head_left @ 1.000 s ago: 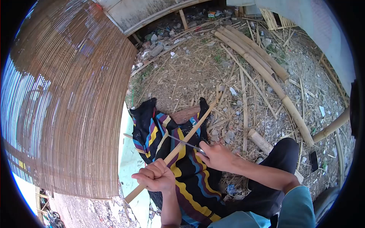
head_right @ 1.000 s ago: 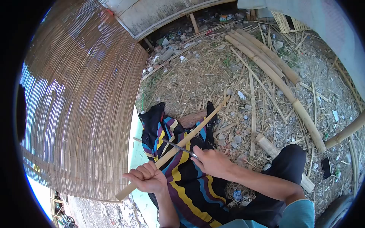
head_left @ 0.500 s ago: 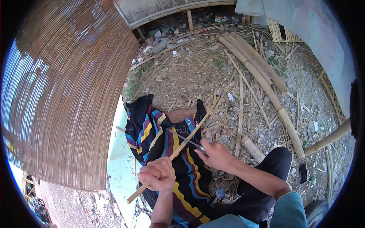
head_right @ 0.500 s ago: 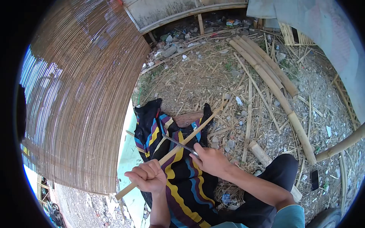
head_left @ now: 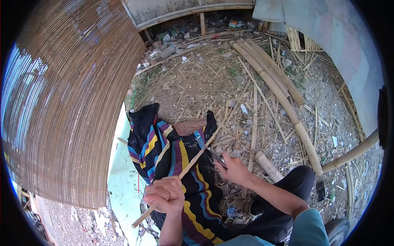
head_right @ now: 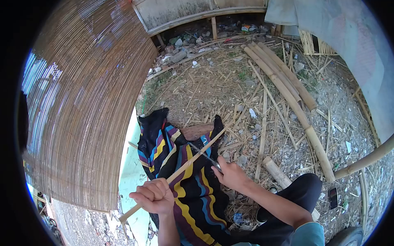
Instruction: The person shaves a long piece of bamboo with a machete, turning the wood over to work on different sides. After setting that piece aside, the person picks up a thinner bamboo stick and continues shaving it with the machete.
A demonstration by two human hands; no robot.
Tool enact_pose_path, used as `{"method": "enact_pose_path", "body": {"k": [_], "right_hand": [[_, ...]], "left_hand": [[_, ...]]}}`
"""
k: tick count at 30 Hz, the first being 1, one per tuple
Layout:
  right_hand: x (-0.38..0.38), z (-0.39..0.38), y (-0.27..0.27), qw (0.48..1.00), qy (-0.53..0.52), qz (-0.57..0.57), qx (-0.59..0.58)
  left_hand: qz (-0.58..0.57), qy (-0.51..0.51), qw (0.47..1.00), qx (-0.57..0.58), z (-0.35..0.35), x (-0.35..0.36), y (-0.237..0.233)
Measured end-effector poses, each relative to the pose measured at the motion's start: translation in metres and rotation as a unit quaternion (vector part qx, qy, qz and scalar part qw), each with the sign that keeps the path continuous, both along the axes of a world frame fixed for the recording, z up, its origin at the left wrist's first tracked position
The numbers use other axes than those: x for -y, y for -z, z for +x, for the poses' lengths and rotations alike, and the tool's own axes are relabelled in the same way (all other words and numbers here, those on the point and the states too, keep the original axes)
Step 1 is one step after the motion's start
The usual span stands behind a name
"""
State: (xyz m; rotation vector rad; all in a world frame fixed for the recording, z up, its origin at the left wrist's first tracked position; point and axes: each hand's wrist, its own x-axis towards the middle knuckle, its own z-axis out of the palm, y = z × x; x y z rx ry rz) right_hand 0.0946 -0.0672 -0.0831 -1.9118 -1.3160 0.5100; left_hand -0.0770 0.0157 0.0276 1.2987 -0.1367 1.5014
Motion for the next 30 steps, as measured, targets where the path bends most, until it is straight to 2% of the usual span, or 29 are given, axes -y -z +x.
{"method": "enact_pose_path", "body": {"k": [1, 2, 3, 5, 7, 9, 10, 12, 15, 16, 18, 21, 23, 25, 27, 28, 29, 30], "right_hand": [[-0.005, 0.006, 0.011, 0.999, 0.032, -0.019, -0.017], [-0.013, 0.028, 0.048, 0.998, 0.069, -0.001, 0.003], [-0.01, 0.044, 0.056, 0.998, 0.069, 0.0, 0.004], [-0.013, 0.064, 0.061, 0.994, 0.068, -0.07, 0.052], [-0.005, 0.039, 0.036, 0.995, 0.082, -0.048, 0.026], [-0.002, 0.014, 0.01, 0.999, 0.021, -0.006, -0.03], [0.002, 0.004, -0.004, 0.999, 0.019, -0.008, -0.028], [0.01, -0.013, -0.023, 0.996, -0.053, 0.053, 0.044], [-0.001, -0.003, 0.014, 0.996, -0.002, 0.083, 0.044], [-0.008, 0.004, 0.022, 0.997, 0.038, 0.061, -0.021], [-0.018, 0.009, 0.03, 0.997, 0.025, 0.075, 0.003], [-0.014, -0.003, 0.014, 0.998, 0.017, 0.056, 0.03], [-0.007, -0.016, -0.006, 0.999, 0.02, 0.032, -0.028], [-0.002, -0.018, -0.007, 0.999, 0.001, 0.034, -0.003], [0.003, -0.019, -0.013, 0.993, -0.01, 0.082, 0.079], [0.003, -0.011, 0.0, 0.994, -0.012, 0.077, 0.079], [-0.002, 0.003, 0.024, 0.997, 0.021, 0.061, 0.032], [-0.009, 0.009, 0.025, 0.997, 0.056, 0.05, -0.014]], "left_hand": [[-0.004, -0.002, 1.0, -0.001, -0.002, -0.001, 0.0], [0.026, 0.015, 0.999, -0.016, -0.004, -0.004, -0.001], [0.059, 0.032, 0.997, -0.03, -0.004, -0.005, -0.002], [0.07, 0.02, 0.997, -0.037, -0.002, 0.001, -0.003], [0.069, 0.002, 0.997, -0.039, 0.0, 0.004, -0.003], [0.063, -0.004, 0.998, -0.03, 0.0, 0.001, -0.005], [0.06, 0.0, 0.998, -0.026, 0.0, -0.002, -0.007], [0.061, 0.005, 0.998, -0.032, -0.001, -0.002, -0.009], [0.064, 0.01, 0.997, -0.042, -0.003, -0.001, -0.008], [0.071, 0.023, 0.996, -0.048, -0.006, -0.005, -0.008], [0.087, 0.035, 0.995, -0.045, -0.01, -0.012, -0.006], [0.052, 0.019, 0.998, -0.025, -0.017, -0.023, 0.0], [0.075, 0.025, 0.995, -0.054, -0.015, -0.014, -0.005], [0.087, 0.037, 0.994, -0.059, -0.009, -0.002, -0.003], [0.089, 0.047, 0.993, -0.061, -0.005, 0.004, -0.003], [0.094, 0.048, 0.992, -0.064, -0.004, 0.006, -0.004], [0.102, 0.052, 0.991, -0.067, -0.004, 0.008, -0.005], [0.109, 0.059, 0.99, -0.064, -0.003, 0.007, -0.005]]}}
